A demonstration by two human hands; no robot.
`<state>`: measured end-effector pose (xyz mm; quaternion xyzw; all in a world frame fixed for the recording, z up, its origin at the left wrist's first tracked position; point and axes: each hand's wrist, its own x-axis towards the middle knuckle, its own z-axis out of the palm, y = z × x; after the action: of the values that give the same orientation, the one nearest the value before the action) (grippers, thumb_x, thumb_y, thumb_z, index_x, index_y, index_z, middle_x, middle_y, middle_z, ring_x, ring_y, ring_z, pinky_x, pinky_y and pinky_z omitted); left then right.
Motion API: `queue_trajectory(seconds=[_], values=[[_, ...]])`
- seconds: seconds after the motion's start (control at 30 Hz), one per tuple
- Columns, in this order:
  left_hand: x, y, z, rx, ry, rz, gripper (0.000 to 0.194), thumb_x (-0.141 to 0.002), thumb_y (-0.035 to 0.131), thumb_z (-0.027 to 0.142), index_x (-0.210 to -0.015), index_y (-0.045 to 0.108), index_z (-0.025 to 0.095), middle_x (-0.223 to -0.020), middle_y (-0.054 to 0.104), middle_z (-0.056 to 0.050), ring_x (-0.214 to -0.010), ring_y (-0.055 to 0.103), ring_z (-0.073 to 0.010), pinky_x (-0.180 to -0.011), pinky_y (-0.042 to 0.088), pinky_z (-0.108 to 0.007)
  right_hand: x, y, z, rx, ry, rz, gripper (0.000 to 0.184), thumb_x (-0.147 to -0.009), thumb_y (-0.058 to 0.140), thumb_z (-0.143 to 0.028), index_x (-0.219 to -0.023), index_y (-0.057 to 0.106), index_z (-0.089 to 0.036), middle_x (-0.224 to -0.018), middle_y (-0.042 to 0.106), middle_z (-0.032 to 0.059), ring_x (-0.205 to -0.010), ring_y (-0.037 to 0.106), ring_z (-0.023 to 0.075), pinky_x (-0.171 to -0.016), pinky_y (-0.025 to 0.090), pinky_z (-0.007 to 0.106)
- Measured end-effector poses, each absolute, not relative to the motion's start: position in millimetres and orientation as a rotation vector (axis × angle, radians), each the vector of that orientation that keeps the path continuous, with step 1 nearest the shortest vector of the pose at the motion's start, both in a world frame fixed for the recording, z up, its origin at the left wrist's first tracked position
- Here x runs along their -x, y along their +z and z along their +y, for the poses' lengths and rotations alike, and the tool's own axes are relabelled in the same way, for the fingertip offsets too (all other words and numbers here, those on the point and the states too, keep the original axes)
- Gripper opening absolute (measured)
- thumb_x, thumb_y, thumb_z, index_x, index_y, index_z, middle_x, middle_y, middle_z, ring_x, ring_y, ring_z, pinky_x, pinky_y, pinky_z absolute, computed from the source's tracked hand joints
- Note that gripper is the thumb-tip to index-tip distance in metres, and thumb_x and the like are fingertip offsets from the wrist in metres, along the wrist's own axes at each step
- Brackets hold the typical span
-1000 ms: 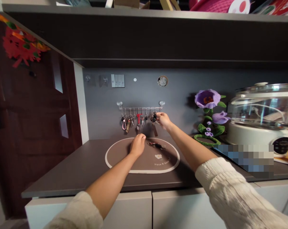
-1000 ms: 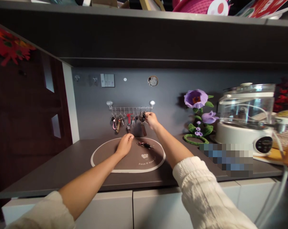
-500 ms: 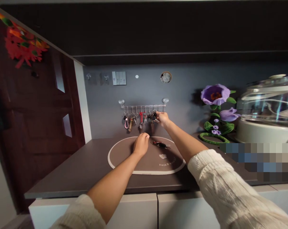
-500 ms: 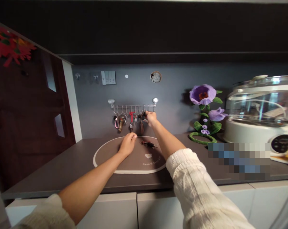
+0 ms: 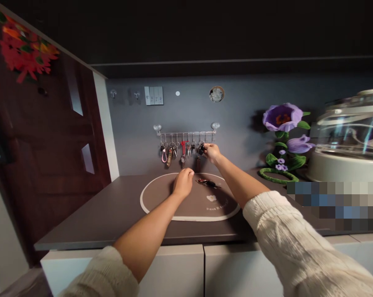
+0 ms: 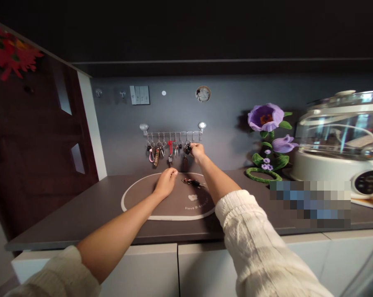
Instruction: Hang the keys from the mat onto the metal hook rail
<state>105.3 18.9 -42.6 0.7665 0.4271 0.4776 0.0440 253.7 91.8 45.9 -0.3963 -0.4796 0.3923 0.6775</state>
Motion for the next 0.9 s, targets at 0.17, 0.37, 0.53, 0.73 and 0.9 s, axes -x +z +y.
queue_trajectory(seconds=[0.17,0.37,0.53,0.73,0.9], values=[[-105,-43,20,-2.341,1.443,1.295,0.019,-0.084,0.038,0.021,-0.079,0.056,0.017,-0.082,0.06,-0.005,-0.08,0.052,-0.0157,-0.075,0.039,-0.028,-257,45,91,0.902,0.872,-1.09,0.023,-0.073,0.045,-0.007,-0.053,0.041,-0.016,-0.04,0.037,-0.0061,-0.036,0.033,0.0034,-0.04,0.029,0.015],[-104,-44,22,-2.356,1.416,1.277,0.018,-0.083,0.039,0.021,-0.079,0.056,0.017,-0.082,0.06,-0.004,-0.08,0.052,-0.0156,-0.075,0.04,-0.028,-262,44,83,0.929,0.8,-1.139,0.013,-0.067,0.049,-0.007,-0.057,0.048,-0.015,-0.049,0.046,-0.0038,-0.045,0.039,0.0046,-0.046,0.032,0.016],[-104,-42,18,-2.374,1.401,1.266,0.019,-0.083,0.039,0.02,-0.078,0.057,0.017,-0.081,0.06,-0.005,-0.081,0.052,-0.0157,-0.075,0.04,-0.028,-265,37,67,0.986,0.743,-1.216,0.015,-0.064,0.051,-0.009,-0.053,0.044,-0.016,-0.048,0.042,-0.005,-0.047,0.037,0.0049,-0.05,0.032,0.018],[-104,-41,16,-2.383,1.365,1.225,0.017,-0.082,0.041,0.02,-0.078,0.057,0.016,-0.083,0.06,-0.005,-0.082,0.053,-0.0158,-0.077,0.04,-0.028,-266,22,37,1.069,0.699,-1.289,0.004,-0.067,0.054,-0.016,-0.064,0.053,-0.015,-0.056,0.05,-0.0036,-0.054,0.041,0.0061,-0.058,0.033,0.02],[-104,-43,18,-2.4,1.331,1.198,0.016,-0.081,0.043,0.02,-0.081,0.058,0.017,-0.086,0.06,-0.005,-0.085,0.053,-0.016,-0.08,0.041,-0.029,-270,0,9,1.11,0.653,-1.466,0.003,-0.066,0.058,-0.016,-0.065,0.056,-0.014,-0.061,0.055,-0.0023,-0.059,0.046,0.0076,-0.062,0.035,0.021]])
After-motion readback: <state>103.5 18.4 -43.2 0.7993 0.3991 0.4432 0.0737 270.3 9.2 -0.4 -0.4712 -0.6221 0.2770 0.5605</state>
